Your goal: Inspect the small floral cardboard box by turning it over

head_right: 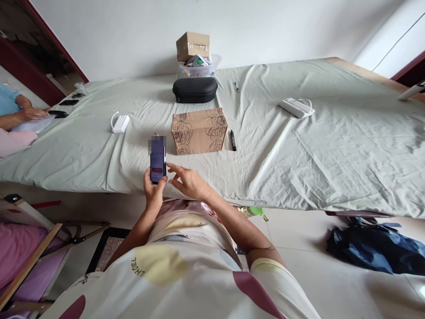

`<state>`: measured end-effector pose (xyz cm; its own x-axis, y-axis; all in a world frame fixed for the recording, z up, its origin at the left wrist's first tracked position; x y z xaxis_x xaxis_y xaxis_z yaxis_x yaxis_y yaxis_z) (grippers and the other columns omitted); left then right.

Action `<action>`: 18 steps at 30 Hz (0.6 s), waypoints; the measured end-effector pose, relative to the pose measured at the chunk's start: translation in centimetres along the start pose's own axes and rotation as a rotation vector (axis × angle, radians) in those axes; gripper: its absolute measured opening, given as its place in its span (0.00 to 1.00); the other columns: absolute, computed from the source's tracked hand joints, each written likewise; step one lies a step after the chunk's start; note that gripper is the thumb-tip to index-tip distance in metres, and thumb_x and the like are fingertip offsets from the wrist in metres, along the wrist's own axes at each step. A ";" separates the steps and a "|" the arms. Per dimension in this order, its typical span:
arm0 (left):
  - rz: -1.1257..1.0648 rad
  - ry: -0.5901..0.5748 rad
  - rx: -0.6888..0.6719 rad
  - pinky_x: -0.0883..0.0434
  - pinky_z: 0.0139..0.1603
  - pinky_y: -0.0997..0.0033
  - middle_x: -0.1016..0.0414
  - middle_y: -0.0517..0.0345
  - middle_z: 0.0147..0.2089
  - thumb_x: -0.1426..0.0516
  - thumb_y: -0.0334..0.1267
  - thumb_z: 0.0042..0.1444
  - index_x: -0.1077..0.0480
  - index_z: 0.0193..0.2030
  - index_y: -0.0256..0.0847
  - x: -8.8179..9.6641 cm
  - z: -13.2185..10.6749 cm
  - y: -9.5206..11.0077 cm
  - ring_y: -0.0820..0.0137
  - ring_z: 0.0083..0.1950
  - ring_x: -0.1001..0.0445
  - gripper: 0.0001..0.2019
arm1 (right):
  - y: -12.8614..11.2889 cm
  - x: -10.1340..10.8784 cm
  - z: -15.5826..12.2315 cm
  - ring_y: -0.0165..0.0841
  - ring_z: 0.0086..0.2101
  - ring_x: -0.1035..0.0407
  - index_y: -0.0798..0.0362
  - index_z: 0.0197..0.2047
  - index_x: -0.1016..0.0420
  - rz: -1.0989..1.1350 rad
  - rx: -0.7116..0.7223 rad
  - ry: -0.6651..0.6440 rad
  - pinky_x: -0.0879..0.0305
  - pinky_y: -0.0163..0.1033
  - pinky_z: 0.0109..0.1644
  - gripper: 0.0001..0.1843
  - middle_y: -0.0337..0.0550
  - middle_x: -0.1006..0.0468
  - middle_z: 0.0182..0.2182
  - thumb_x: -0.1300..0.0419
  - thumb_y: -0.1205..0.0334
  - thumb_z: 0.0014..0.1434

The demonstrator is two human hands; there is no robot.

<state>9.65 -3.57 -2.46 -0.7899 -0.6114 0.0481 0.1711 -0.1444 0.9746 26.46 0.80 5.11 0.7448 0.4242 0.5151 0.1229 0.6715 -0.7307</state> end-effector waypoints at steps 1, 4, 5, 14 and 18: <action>0.052 0.028 0.007 0.21 0.57 0.57 0.21 0.48 0.55 0.34 0.46 0.54 0.38 0.69 0.41 0.7 1.3 -0.2 0.59 0.51 0.18 0.37 | 0.0 1.6 0.8 0.35 0.42 0.19 0.48 0.73 0.33 -0.055 0.039 0.080 0.20 0.46 0.52 0.29 0.50 0.16 0.55 0.42 0.61 0.71; 0.335 0.128 0.025 0.24 0.66 0.48 0.22 0.43 0.58 0.32 0.44 0.49 0.37 0.69 0.39 3.3 5.4 -0.4 0.52 0.58 0.20 0.40 | 0.5 8.3 1.9 0.38 0.47 0.20 0.49 0.62 0.24 -0.244 0.127 0.477 0.21 0.49 0.55 0.18 0.51 0.15 0.50 0.45 0.56 0.74; 0.451 0.145 0.006 0.27 0.70 0.46 0.24 0.41 0.62 0.32 0.43 0.49 0.36 0.69 0.39 4.0 6.7 -0.2 0.49 0.64 0.23 0.40 | 1.0 10.6 1.8 0.40 0.48 0.21 0.49 0.59 0.22 -0.291 0.147 0.617 0.21 0.50 0.54 0.17 0.51 0.16 0.49 0.46 0.55 0.75; 0.951 0.076 -0.003 0.38 0.78 0.42 0.28 0.26 0.67 0.34 0.41 0.51 0.38 0.70 0.27 5.6 11.5 -1.4 0.41 0.75 0.34 0.40 | 12.9 18.5 -1.2 0.45 0.49 0.24 0.48 0.62 0.24 -0.284 -0.176 0.894 0.23 0.55 0.55 0.30 0.56 0.23 0.57 0.46 0.36 0.71; 1.062 0.034 0.007 0.42 0.79 0.35 0.35 0.21 0.73 0.35 0.43 0.54 0.39 0.72 0.27 5.4 11.3 -1.2 0.36 0.79 0.41 0.41 | 14.6 17.1 -1.5 0.44 0.49 0.24 0.47 0.64 0.24 -0.178 -0.199 0.839 0.23 0.54 0.56 0.33 0.55 0.22 0.57 0.45 0.33 0.69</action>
<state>-1.42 2.07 -0.89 -0.2204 -0.4428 0.8691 0.7600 0.4806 0.4375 41.95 16.97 2.55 0.9305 -0.3152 0.1868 0.3365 0.5336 -0.7759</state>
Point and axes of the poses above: each hand's wrist, its own z-axis towards the middle knuckle, its own x-axis out of the back of the hand, y = z × x, the point moved 7 cm from there along z, towards the middle knuckle
